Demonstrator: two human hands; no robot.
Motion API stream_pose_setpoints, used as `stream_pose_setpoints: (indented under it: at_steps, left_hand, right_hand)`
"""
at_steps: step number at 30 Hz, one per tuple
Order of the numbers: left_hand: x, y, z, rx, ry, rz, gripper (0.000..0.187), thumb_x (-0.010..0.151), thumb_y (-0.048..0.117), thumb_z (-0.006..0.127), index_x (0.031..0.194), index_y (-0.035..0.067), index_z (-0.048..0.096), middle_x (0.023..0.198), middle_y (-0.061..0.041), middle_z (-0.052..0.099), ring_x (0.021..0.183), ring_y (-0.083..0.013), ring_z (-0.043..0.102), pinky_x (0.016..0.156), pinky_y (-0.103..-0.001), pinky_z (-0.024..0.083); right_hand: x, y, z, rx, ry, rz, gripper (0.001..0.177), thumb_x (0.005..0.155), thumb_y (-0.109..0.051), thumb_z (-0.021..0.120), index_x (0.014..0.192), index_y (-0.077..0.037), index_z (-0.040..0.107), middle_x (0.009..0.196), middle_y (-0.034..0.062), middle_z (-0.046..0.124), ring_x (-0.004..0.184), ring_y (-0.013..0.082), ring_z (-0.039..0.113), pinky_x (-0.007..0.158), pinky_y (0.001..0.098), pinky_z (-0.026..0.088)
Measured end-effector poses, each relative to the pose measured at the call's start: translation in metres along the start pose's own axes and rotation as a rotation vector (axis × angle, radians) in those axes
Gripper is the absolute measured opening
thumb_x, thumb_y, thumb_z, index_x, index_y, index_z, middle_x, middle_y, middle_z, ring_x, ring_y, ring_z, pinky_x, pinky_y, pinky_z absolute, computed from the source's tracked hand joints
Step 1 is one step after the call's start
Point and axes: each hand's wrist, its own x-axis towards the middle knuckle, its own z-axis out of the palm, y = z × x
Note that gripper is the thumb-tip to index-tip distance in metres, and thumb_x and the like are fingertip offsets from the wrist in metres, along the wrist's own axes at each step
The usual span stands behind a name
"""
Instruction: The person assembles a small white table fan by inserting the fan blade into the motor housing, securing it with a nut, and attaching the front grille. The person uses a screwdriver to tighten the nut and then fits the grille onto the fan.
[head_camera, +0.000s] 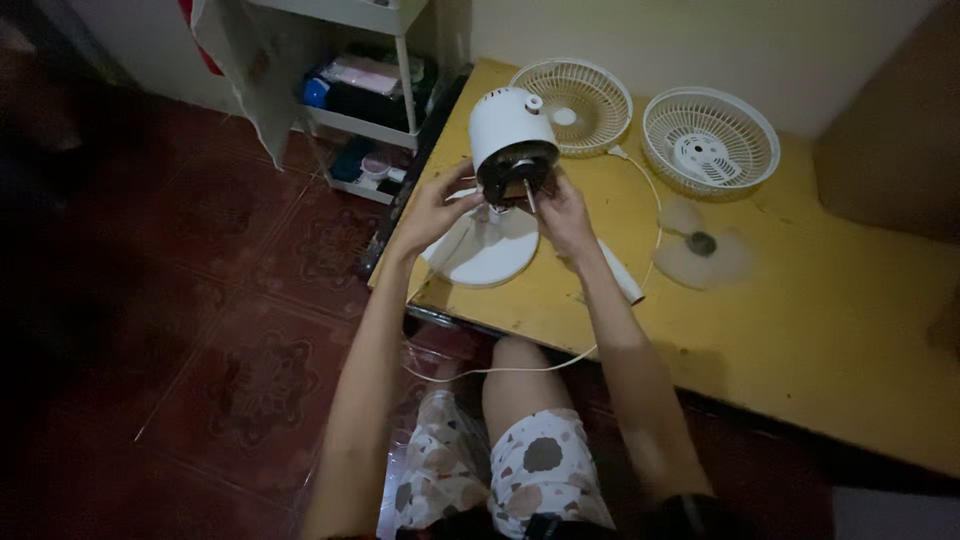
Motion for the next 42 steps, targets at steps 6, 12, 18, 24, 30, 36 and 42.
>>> stream_pose_setpoints:
  at_steps: [6, 12, 18, 24, 30, 36, 42]
  left_hand:
    - [-0.002, 0.013, 0.01, 0.041, 0.029, -0.029, 0.072, 0.096, 0.011, 0.075, 0.157, 0.002, 0.037, 0.153, -0.014, 0.052, 0.139, -0.0245, 0.055, 0.106, -0.039, 0.056]
    - [-0.01, 0.038, 0.028, 0.253, 0.078, 0.092, 0.111, 0.067, 0.012, 0.095, 0.155, 0.0, 0.028, 0.148, -0.018, 0.052, 0.133, -0.0279, 0.057, 0.098, -0.04, 0.056]
    - [-0.01, 0.036, 0.054, 0.346, 0.247, 0.133, 0.094, 0.08, 0.015, 0.092, 0.152, 0.001, 0.033, 0.136, -0.017, 0.049, 0.123, -0.0293, 0.058, 0.094, -0.037, 0.061]
    - [-0.018, 0.023, 0.061, 0.34, 0.311, 0.142, 0.085, 0.08, 0.013, 0.088, 0.152, 0.003, 0.044, 0.134, -0.017, 0.058, 0.113, -0.0287, 0.063, 0.088, -0.037, 0.055]
    - [-0.019, 0.017, 0.062, 0.307, 0.361, 0.235, 0.085, 0.083, 0.019, 0.089, 0.152, 0.003, 0.043, 0.141, -0.016, 0.056, 0.126, -0.0285, 0.062, 0.1, -0.037, 0.056]
    - [-0.016, 0.019, 0.053, 0.217, 0.252, 0.172, 0.095, 0.078, 0.024, 0.088, 0.155, 0.002, 0.037, 0.149, -0.019, 0.05, 0.132, -0.0325, 0.056, 0.106, -0.043, 0.05]
    - [-0.011, 0.0, 0.023, 0.183, 0.095, 0.028, 0.087, 0.083, 0.024, 0.073, 0.162, 0.008, 0.04, 0.159, -0.018, 0.051, 0.146, -0.0275, 0.049, 0.119, -0.042, 0.04]
  right_hand:
    - [-0.003, 0.027, 0.002, 0.002, 0.085, -0.112, 0.05, 0.109, -0.007, 0.05, 0.157, -0.006, 0.034, 0.15, 0.0107, 0.051, 0.135, 0.0251, 0.056, 0.104, 0.043, 0.059]
    - [-0.004, 0.04, -0.002, 0.11, 0.075, -0.053, 0.059, 0.106, -0.005, 0.052, 0.161, -0.009, 0.029, 0.157, 0.0106, 0.045, 0.139, 0.0258, 0.052, 0.111, 0.0442, 0.054]
    - [-0.021, 0.021, 0.004, -0.059, -0.004, -0.032, 0.089, 0.094, 0.011, 0.064, 0.164, -0.011, 0.013, 0.165, 0.0124, 0.033, 0.15, 0.0244, 0.04, 0.121, 0.0395, 0.042]
    - [-0.017, -0.005, 0.014, -0.032, -0.068, -0.046, 0.09, 0.089, 0.012, 0.068, 0.162, -0.006, 0.018, 0.162, 0.0117, 0.033, 0.148, 0.0243, 0.041, 0.119, 0.0412, 0.047]
    - [-0.021, -0.003, 0.014, -0.067, -0.06, -0.105, 0.087, 0.091, 0.008, 0.069, 0.164, -0.006, 0.024, 0.16, 0.0152, 0.04, 0.144, 0.0259, 0.046, 0.118, 0.0402, 0.046]
    - [-0.028, -0.034, 0.006, -0.121, 0.037, 0.031, 0.084, 0.086, -0.003, 0.057, 0.162, -0.012, 0.022, 0.153, 0.0131, 0.044, 0.129, 0.0259, 0.056, 0.102, 0.0372, 0.053]
    - [-0.078, -0.069, -0.016, -1.349, 0.074, 0.396, 0.041, 0.087, -0.019, 0.07, 0.127, -0.011, 0.069, 0.115, 0.0191, 0.068, 0.105, 0.0305, 0.064, 0.089, 0.0503, 0.05]
